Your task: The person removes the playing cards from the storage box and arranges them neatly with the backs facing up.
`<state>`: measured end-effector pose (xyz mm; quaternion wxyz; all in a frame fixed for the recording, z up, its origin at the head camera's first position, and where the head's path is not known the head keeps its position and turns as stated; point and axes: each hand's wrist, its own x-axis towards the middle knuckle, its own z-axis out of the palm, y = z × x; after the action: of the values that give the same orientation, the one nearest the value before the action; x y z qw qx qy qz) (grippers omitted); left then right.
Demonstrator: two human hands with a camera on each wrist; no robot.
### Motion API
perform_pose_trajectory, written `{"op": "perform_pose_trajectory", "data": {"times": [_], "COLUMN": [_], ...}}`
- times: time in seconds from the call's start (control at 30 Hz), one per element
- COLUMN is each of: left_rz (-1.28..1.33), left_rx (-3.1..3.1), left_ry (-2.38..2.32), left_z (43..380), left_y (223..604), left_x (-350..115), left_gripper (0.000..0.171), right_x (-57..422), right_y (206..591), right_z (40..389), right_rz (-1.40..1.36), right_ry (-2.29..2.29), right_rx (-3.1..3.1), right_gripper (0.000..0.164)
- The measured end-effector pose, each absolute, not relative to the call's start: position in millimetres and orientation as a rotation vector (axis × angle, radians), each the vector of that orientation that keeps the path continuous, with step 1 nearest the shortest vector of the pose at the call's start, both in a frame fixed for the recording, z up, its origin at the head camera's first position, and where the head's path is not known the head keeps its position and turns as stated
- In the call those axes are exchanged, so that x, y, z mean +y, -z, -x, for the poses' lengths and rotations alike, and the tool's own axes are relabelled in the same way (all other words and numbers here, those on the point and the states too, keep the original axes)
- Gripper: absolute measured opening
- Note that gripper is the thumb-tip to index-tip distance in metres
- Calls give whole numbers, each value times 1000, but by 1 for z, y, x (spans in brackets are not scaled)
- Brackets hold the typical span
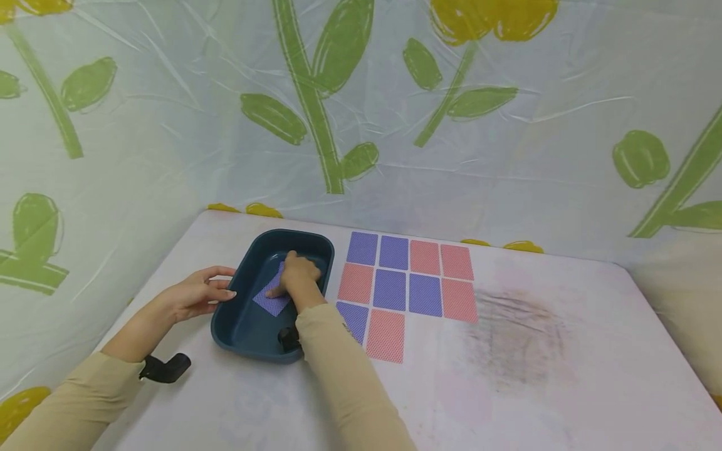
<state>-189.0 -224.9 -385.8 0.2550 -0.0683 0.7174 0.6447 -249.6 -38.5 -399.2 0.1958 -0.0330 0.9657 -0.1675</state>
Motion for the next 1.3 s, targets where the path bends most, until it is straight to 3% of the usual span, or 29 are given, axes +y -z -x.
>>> {"op": "perform_pose_trajectory", "data": {"times": [0.17,0.3,0.47,0.9,1.3], "left_rz": [184,188,188,212,208], "left_rx": [1952,1961,1978,1962,1975], "left_ry": [-1748,-1738,-1730,-1741,-1739], "left_z": [189,190,190,188,187], "left_y": [387,387,384,383,383], "left_x": [-225,-225,-224,-223,-221], "left_gripper": [59,59,58,57,59], "right_x": [-35,-30,-24,-10,2], "right_y": [398,396,389,379,364], "right_z": [250,251,254,256,253], "right_rz": [145,137,7,-19,-4], "right_ry": [712,1000,1311,1539,1687], "right_rx": [2677,2535,2270,2062,1858], "right_gripper": [67,54,48,28,32]}}
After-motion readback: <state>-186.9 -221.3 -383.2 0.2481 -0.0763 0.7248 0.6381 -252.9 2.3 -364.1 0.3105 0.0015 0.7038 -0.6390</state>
